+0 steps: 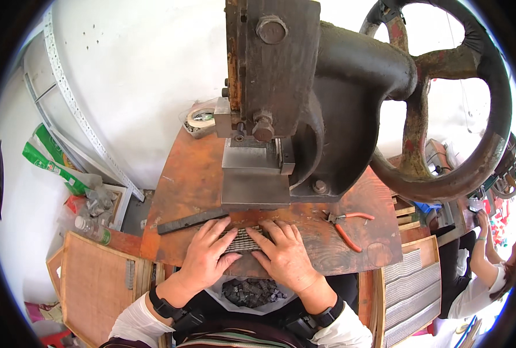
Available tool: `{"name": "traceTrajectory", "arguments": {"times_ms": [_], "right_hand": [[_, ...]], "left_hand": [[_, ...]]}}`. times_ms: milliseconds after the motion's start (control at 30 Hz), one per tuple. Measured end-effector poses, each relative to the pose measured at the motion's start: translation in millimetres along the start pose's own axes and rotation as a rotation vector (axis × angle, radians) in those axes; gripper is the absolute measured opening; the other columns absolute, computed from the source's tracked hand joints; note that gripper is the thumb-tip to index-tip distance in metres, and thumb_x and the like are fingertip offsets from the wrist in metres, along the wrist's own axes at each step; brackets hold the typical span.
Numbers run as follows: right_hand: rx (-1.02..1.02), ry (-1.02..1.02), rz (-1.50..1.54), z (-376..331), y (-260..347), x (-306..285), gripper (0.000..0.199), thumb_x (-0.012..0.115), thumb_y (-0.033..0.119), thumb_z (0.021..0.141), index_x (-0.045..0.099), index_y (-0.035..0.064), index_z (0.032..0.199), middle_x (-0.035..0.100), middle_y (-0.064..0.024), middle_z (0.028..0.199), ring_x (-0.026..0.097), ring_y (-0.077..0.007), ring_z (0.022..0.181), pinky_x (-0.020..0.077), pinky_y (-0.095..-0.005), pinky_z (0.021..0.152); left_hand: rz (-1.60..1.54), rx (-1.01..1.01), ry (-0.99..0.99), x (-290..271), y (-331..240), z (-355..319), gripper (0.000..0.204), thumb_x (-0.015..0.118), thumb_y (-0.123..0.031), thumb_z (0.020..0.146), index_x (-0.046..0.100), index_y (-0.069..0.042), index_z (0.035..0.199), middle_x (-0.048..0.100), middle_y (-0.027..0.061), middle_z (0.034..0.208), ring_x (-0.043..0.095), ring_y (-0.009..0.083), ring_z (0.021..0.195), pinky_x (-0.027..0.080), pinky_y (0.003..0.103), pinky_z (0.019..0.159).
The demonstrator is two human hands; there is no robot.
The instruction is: The person operates a manual press machine to cut small metal strips into individual pieces. They load the strips into the press, turn the wheel to activate the cutting mechanism, and then remove the cut pieces. The person also uses pliers to adjust the metal strips and places the finished pieces into a wooden tray.
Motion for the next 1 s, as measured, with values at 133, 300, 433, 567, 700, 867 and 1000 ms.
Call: {"name": "traceTrajectory", "arguments": {"times_ms": [133, 300, 433, 567, 700, 867, 1000], "right_hand": [[0.000, -0.063, 0.075, 1, -2, -4, 0.047, 0.077, 0.008, 0.067, 0.066, 0.0088, 0.113, 0.057, -0.0145, 0.116, 0.051, -0.0361, 0.109, 0.0441, -0.0442, 0.092], [0.106, 0.040, 0.194, -1, -9, 5, 0.042, 0.076, 0.010, 0.068, 0.066, 0.0080, 0.109, 0.054, -0.0146, 0.120, 0.050, -0.0340, 0.107, 0.0431, -0.0438, 0.092], [0.055, 0.004, 0.158, 9, -5, 3, 0.045, 0.078, 0.010, 0.065, 0.066, 0.0067, 0.108, 0.055, -0.0145, 0.117, 0.051, -0.0345, 0.106, 0.0428, -0.0435, 0.092], [0.063, 0.053, 0.065, 6, -3, -1, 0.047, 0.077, 0.011, 0.067, 0.065, 0.0060, 0.111, 0.055, -0.0148, 0.120, 0.049, -0.0358, 0.109, 0.0419, -0.0444, 0.094], [0.011, -0.004, 0.098, 7, 0, -2, 0.048, 0.077, 0.009, 0.065, 0.064, 0.0054, 0.112, 0.058, -0.0142, 0.117, 0.052, -0.0350, 0.104, 0.0432, -0.0432, 0.091], [0.070, 0.009, 0.228, 5, -6, 1, 0.045, 0.078, 0.005, 0.065, 0.064, 0.0033, 0.107, 0.064, -0.0148, 0.103, 0.055, -0.0342, 0.100, 0.0464, -0.0409, 0.087], [0.075, -0.020, 0.266, 2, -9, 2, 0.043, 0.077, 0.004, 0.066, 0.064, 0.0048, 0.106, 0.065, -0.0123, 0.099, 0.058, -0.0301, 0.090, 0.0486, -0.0386, 0.080]], "left_hand": [[0.044, 0.003, -0.070, -4, -3, 0, 0.049, 0.079, -0.018, 0.066, 0.062, -0.002, 0.109, 0.054, 0.0160, 0.117, 0.051, 0.0373, 0.104, 0.043, 0.045, 0.089], [-0.020, -0.049, -0.036, 0, -2, -4, 0.048, 0.077, -0.018, 0.067, 0.062, -0.003, 0.110, 0.055, 0.0132, 0.110, 0.050, 0.0339, 0.103, 0.041, 0.045, 0.086], [0.001, -0.036, -0.031, -5, 5, -2, 0.047, 0.078, -0.022, 0.067, 0.063, -0.003, 0.109, 0.057, 0.0121, 0.109, 0.052, 0.0342, 0.102, 0.041, 0.045, 0.087], [0.040, -0.048, -0.014, 3, 3, -4, 0.048, 0.078, -0.023, 0.069, 0.062, -0.004, 0.110, 0.056, 0.0129, 0.111, 0.050, 0.0346, 0.106, 0.040, 0.047, 0.091], [0.020, -0.051, -0.069, -7, -1, -1, 0.048, 0.079, -0.019, 0.067, 0.062, -0.004, 0.109, 0.057, 0.0137, 0.109, 0.051, 0.0345, 0.105, 0.042, 0.046, 0.089], [-0.138, -0.071, -0.039, -1, 4, -3, 0.046, 0.080, -0.013, 0.066, 0.061, -0.003, 0.107, 0.061, 0.0130, 0.098, 0.056, 0.0334, 0.092, 0.045, 0.043, 0.081], [-0.262, -0.060, -0.080, -1, 10, -3, 0.044, 0.080, -0.006, 0.065, 0.061, -0.002, 0.105, 0.063, 0.0132, 0.092, 0.059, 0.0313, 0.087, 0.048, 0.039, 0.076]]}}
Point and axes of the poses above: each hand's wrist, its own z-axis towards the middle knuckle, its own x-axis out of the palm, y = z × x, the point moved 4 cm from there along z, towards the middle knuckle
